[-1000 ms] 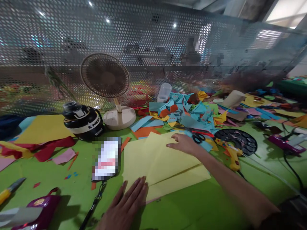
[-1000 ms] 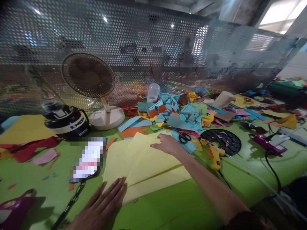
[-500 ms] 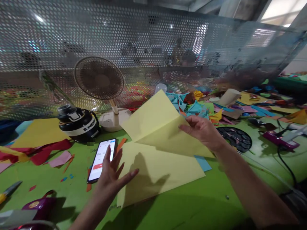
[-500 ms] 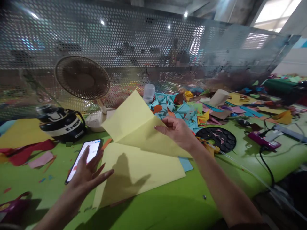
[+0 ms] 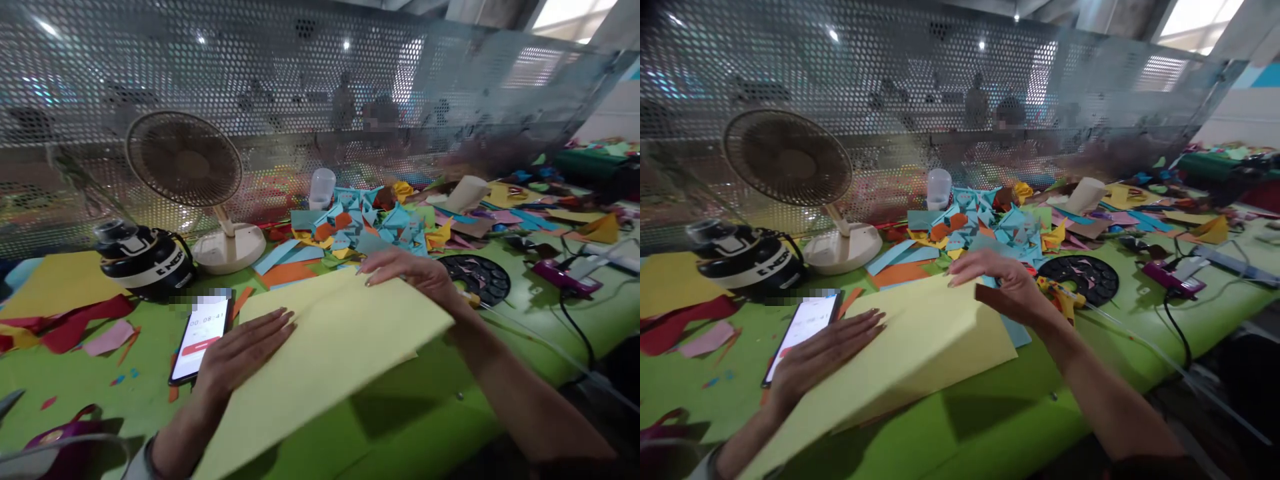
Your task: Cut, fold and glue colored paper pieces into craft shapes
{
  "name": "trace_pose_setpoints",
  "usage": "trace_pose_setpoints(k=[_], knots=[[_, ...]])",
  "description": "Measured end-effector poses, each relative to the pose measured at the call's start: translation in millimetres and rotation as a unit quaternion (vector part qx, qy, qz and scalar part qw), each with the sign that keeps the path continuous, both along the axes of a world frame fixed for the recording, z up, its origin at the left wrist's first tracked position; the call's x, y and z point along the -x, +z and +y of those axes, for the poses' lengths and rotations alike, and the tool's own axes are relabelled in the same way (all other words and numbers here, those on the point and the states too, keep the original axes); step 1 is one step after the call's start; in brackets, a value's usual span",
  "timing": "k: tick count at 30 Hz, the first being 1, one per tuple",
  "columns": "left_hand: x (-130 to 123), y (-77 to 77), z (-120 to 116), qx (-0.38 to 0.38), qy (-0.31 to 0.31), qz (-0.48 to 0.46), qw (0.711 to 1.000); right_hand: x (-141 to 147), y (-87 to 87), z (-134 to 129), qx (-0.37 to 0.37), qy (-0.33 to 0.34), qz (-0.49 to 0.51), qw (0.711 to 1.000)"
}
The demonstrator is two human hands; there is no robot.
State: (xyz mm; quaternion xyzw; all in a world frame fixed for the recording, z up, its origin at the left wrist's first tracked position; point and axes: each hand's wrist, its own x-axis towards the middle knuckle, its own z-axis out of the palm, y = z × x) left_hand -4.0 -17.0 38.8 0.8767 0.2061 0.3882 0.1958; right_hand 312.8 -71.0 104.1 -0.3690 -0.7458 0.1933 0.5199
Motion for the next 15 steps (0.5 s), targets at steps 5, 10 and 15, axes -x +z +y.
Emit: trace_pose_setpoints(k=[5,10,15], knots=[[7.2,-15.2,16.0,-0.178,-0.074,0.141,0.971,-10.5,-43.5,-1.1,-0.034,0.01,-0.109,0.993],[12.0,-47.5,25.6,-0.122,-0.086,0.25,0.957,-17.6,-98.5,-8.3,0.026,0.007,-0.284,0.958],[28.2,-51.0,16.6,-0.07,-0.081,0.275,0.956,-16.4,-103.7,-19.9,0.079,0.0,-0.317,0.945]])
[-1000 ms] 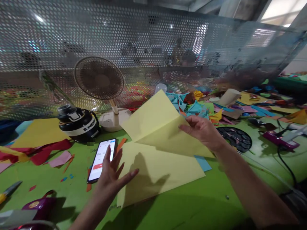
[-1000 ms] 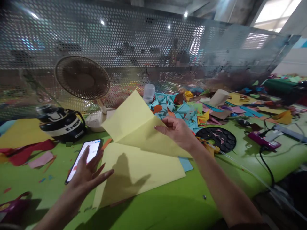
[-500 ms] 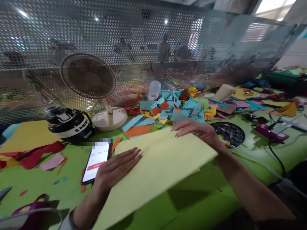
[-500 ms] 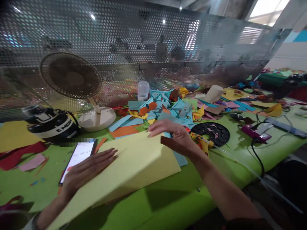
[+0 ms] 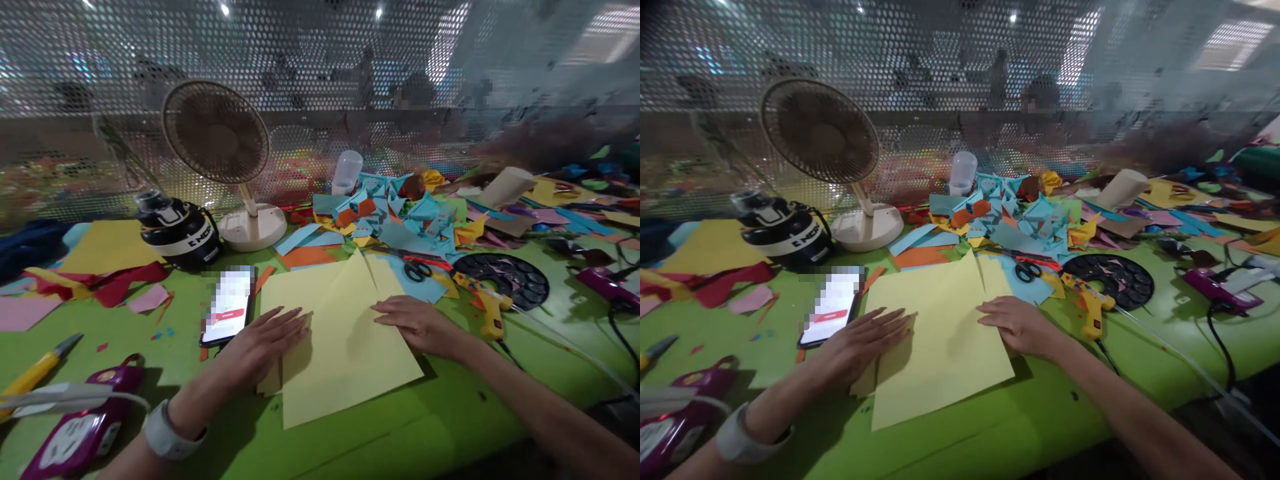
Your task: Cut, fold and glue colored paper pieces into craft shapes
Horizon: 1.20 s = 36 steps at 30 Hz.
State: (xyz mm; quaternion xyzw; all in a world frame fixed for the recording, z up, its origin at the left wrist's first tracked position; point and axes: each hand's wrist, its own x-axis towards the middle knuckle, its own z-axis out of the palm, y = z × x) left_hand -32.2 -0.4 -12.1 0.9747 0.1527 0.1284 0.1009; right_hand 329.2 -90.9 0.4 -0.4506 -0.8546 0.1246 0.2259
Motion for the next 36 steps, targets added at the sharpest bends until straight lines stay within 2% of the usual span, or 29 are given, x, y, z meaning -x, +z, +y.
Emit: trace_pose_setpoints(k=[5,8,10,13,15,17,19,22,28,32,36], knots=[[8.7,12.4,-14.8,0.033,-0.005,-0.029,0.999,-0.7,9.3,-8.5,0.027,0.021,-0.046,0.998],[4.7,21.3,-21.0,0.078,0.024,-0.039,0.996,-1.6,7.2,-9.7,0.045,0.029,-0.039,0.998],[1.9,25.4,-21.7,0.119,0.044,-0.053,0.99,1.7,5.8,-8.9,0.056,-0.007,0.005,0.998],[2.5,28.0,-20.1,0.197,0.069,-0.076,0.975,12.9,8.0,-5.2,0.099,-0.119,0.072,0.985],[5.5,27.8,-19.3,0.263,0.126,-0.097,0.951,20.9,11.3,-0.5,0.124,-0.175,0.078,0.974],[8.1,27.4,-19.3,0.319,0.204,-0.124,0.917,26.5,13.6,5.4,0.12,-0.198,0.066,0.971],[7.6,27.6,-19.1,0.347,0.223,-0.142,0.9,29.2,13.9,10.8,0.105,-0.209,0.057,0.971],[-0.5,29.9,-17.3,0.342,0.179,-0.131,0.913,29.7,11.9,15.4,0.102,-0.213,0.051,0.97],[-20.6,31.0,-13.6,0.258,0.251,-0.084,0.929,34.1,9.5,15.1,0.071,-0.233,0.029,0.969],[-23.7,27.0,-16.0,0.217,0.301,-0.103,0.923,38.4,4.5,13.8,0.009,-0.258,-0.008,0.966],[-22.2,21.4,-19.0,0.183,0.334,-0.085,0.921,38.0,-2.2,11.9,-0.02,-0.27,-0.021,0.963]])
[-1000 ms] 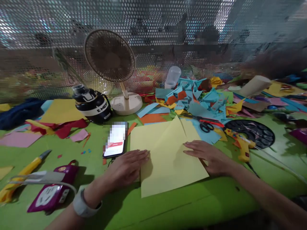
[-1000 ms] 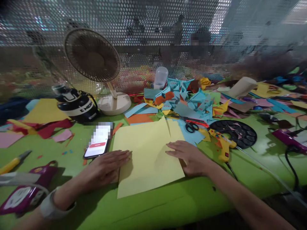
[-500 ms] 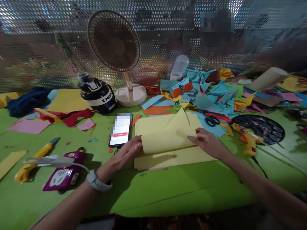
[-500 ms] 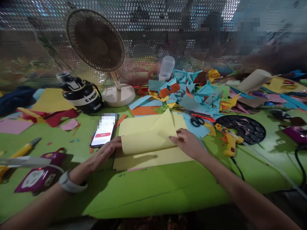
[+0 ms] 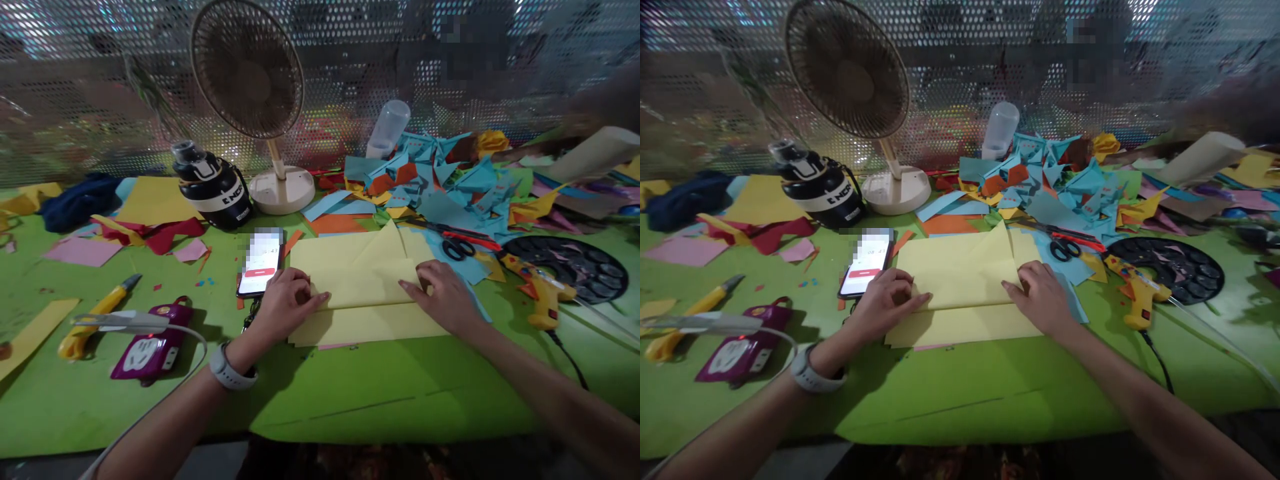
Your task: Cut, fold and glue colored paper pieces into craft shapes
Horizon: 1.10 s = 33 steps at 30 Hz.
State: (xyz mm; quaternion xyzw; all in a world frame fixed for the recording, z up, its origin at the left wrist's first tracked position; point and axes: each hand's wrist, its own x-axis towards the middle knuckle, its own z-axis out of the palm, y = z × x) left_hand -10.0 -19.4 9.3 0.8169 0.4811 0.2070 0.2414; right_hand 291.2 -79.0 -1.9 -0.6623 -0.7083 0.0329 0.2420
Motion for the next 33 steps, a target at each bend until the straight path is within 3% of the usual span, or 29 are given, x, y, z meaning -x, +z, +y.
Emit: trace_pose_setpoints(k=[7,11,14,16,23,33], knots=[[-1.9,2.9,-11.0,-0.166,0.029,0.129,0.977,-1.6,-3.6,1.0,-0.002,-0.01,0.001,1.0],[-20.6,0.8,-27.9,-0.245,-0.118,0.14,0.952,1.3,-2.7,0.8,0.011,-0.02,0.006,1.0],[-37.9,-8.8,-42.8,-0.228,-0.218,0.144,0.938,3.0,-2.2,0.4,0.02,-0.026,0.004,0.999],[-45.6,-15.5,-49.9,-0.209,-0.246,0.14,0.936,2.3,-1.9,1.0,0.023,-0.031,0.006,0.999],[-47.4,-22.3,-51.7,-0.208,-0.253,0.12,0.937,-6.9,1.8,8.2,0.066,0.0,0.06,0.996],[-46.4,-23.2,-49.8,-0.246,-0.249,0.145,0.925,-6.1,4.8,6.2,0.063,-0.011,0.091,0.994]])
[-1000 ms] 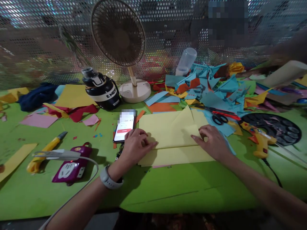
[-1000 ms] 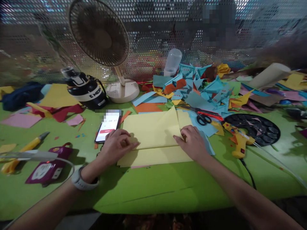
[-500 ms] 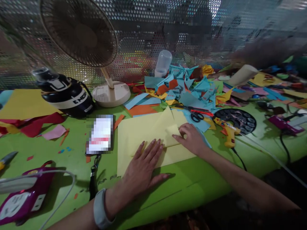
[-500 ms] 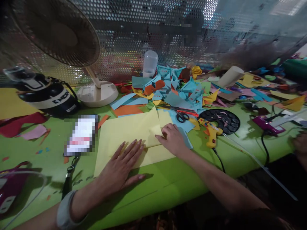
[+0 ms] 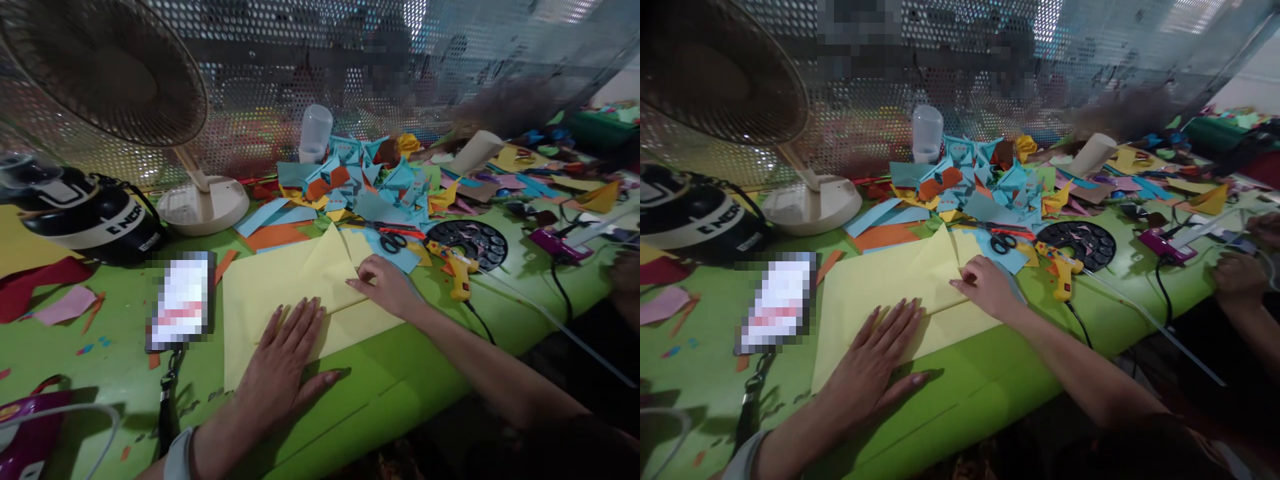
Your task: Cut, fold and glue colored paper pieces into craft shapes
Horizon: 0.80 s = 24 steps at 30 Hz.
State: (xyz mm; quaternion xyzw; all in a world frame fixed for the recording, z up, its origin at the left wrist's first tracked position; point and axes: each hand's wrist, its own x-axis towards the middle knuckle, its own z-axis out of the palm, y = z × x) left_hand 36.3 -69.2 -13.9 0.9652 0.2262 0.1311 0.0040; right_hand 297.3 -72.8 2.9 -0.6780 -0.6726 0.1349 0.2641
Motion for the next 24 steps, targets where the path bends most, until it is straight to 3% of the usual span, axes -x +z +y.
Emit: trace_pose_setpoints(k=[24], knots=[[1.2,1.6,1.2,-0.012,-0.001,0.014,1.0,-2.5,-3.9,-4.5,-0.026,-0.029,-0.012,0.999]])
